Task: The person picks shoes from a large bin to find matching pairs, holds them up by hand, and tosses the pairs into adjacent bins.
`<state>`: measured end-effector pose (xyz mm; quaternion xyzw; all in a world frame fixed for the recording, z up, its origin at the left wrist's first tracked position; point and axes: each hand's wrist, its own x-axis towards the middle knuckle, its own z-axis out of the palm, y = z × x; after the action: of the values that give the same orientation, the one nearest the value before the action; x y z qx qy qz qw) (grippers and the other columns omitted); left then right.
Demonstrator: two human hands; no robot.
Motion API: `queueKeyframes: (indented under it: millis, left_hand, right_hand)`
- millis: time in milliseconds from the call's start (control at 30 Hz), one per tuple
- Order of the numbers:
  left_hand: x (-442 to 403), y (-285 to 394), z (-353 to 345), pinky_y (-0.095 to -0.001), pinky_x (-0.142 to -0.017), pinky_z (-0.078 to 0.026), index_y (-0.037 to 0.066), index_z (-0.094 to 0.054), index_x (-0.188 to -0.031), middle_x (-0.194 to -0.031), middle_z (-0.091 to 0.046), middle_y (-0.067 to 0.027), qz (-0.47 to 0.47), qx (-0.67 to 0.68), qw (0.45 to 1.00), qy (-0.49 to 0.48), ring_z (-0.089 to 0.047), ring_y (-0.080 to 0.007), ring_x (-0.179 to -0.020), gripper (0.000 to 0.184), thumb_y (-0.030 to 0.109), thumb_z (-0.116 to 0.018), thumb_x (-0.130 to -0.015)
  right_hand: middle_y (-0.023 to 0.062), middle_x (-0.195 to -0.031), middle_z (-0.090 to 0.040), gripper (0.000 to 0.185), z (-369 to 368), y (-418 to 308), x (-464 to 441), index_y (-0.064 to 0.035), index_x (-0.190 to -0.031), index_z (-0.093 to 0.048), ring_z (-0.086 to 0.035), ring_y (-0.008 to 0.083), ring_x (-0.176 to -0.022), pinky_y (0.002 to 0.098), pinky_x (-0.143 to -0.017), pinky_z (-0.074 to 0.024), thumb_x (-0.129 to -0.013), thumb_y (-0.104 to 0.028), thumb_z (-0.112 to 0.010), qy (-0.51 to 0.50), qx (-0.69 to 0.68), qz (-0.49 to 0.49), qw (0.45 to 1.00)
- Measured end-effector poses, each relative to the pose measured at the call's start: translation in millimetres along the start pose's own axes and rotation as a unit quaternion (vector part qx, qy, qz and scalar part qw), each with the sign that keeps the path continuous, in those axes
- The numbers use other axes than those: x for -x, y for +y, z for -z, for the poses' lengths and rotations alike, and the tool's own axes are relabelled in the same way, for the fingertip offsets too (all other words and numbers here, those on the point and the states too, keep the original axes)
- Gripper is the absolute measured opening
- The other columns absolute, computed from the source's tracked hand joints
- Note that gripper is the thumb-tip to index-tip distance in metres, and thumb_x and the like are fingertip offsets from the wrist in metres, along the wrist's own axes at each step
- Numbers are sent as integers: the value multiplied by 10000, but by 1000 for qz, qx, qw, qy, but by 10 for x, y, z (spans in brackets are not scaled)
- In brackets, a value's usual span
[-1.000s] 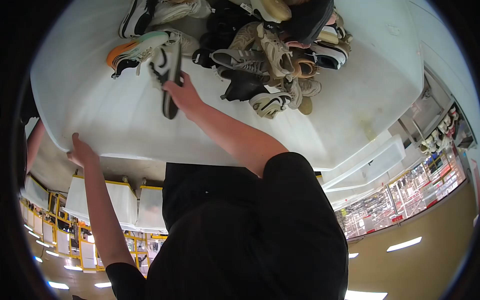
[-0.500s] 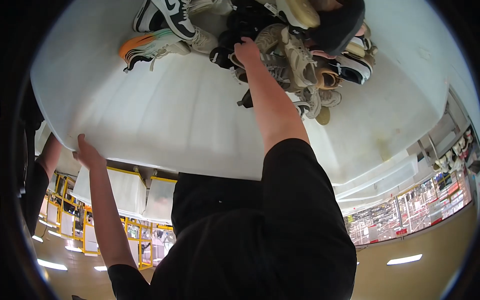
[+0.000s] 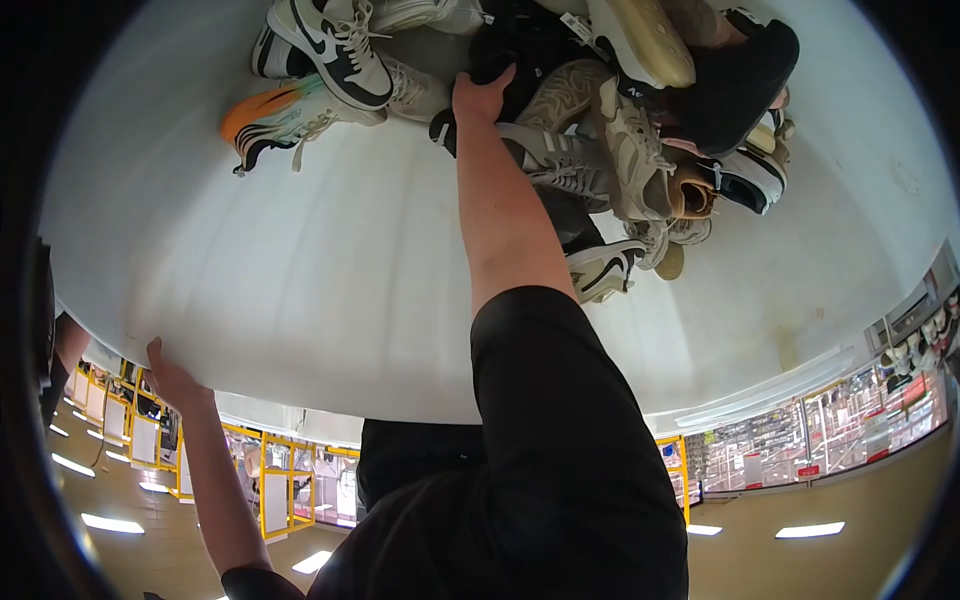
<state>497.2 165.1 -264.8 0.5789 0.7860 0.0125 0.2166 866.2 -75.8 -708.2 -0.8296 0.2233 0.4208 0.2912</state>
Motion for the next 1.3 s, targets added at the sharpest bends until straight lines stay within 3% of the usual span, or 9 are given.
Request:
queueKeyframes:
  millis: [167,267,467,567,633,767,1067,1167,1300]
  left_hand:
    - [-144,-259,108,-446,-839,-652,74,-563,-1334,-1232,-504,-155,2,90,995,-37,-616,-326,-1172,461,291,-685,-946]
    - [91,-28,52,-429,-1019,-517,114,-599,-1258,-1306,-559,-149,-137,-352,926,27,-574,-308,-1143,414,353,-705,-936]
    - [59,-218,136,-407,-1019,-515,100,-581,-1293,-1314,-561,-136,-194,-457,868,2,-548,-309,-1169,491,395,-712,-923]
    - [144,-234,103,-399,-948,-581,66,-561,-1298,-1337,-523,-174,-209,-485,849,6,-573,-304,-1155,491,377,-695,-942]
    - [243,-137,3,-411,-906,-619,50,-554,-1287,-1318,-505,-159,-70,-220,973,13,-590,-298,-1162,451,352,-664,-971]
    - [308,-7,-62,-434,-842,-666,25,-543,-1273,-1278,-463,-130,113,90,987,66,-611,-300,-1171,368,273,-611,-1010]
    - [276,-166,-10,-431,-959,-572,83,-589,-1313,-1305,-532,-232,99,211,968,94,-616,-365,-1165,605,285,-837,-800]
    - [251,-386,57,-429,-898,-626,41,-617,-1255,-1352,-459,-180,-118,-226,966,42,-626,-340,-1150,356,227,-674,-957]
    - [219,-131,-185,-396,-933,-584,35,-616,-1295,-1338,-534,-214,-4,193,978,79,-625,-314,-1165,452,215,-737,-898]
  right_hand:
    - [315,-1421,-550,1044,-162,206,-235,-124,-1632,-145,-574,462,-1290,480,-1119,-455,-786,-278,-738,0,3,93,996]
    - [323,-1403,-558,958,-185,240,-219,-106,-1606,-203,-574,473,-1280,486,-1103,-462,-806,-230,-716,-12,-31,81,996]
    - [334,-1426,-512,906,-162,484,251,-81,-1586,-214,-523,457,-1321,476,-1113,-438,-837,-203,-709,4,-55,72,996]
    - [335,-1451,-486,936,-118,527,450,-78,-1588,-181,-480,432,-1368,474,-1123,-427,-847,-257,-724,-27,193,117,974]
    - [320,-1485,-462,980,-40,289,639,-76,-1610,-148,-444,409,-1407,466,-1135,-418,-849,-293,-725,-31,238,-34,970]
    - [308,-1476,-477,1022,-185,430,628,-92,-1638,-89,-471,371,-1397,429,-1143,-418,-856,-325,-704,-46,250,-115,960]
    - [274,-1433,-585,722,-303,673,199,71,-1425,-549,-567,402,-1322,425,-1080,-461,-906,-416,-673,-18,-52,-78,995]
    - [232,-1432,-604,790,-108,783,273,52,-1463,-518,-577,379,-1316,415,-1092,-459,-903,-470,-713,-60,-90,-66,992]
    - [133,-1390,-642,628,591,692,613,2,-1446,-538,-618,287,-1261,389,-1063,-498,-989,-406,-674,-244,-256,-146,924]
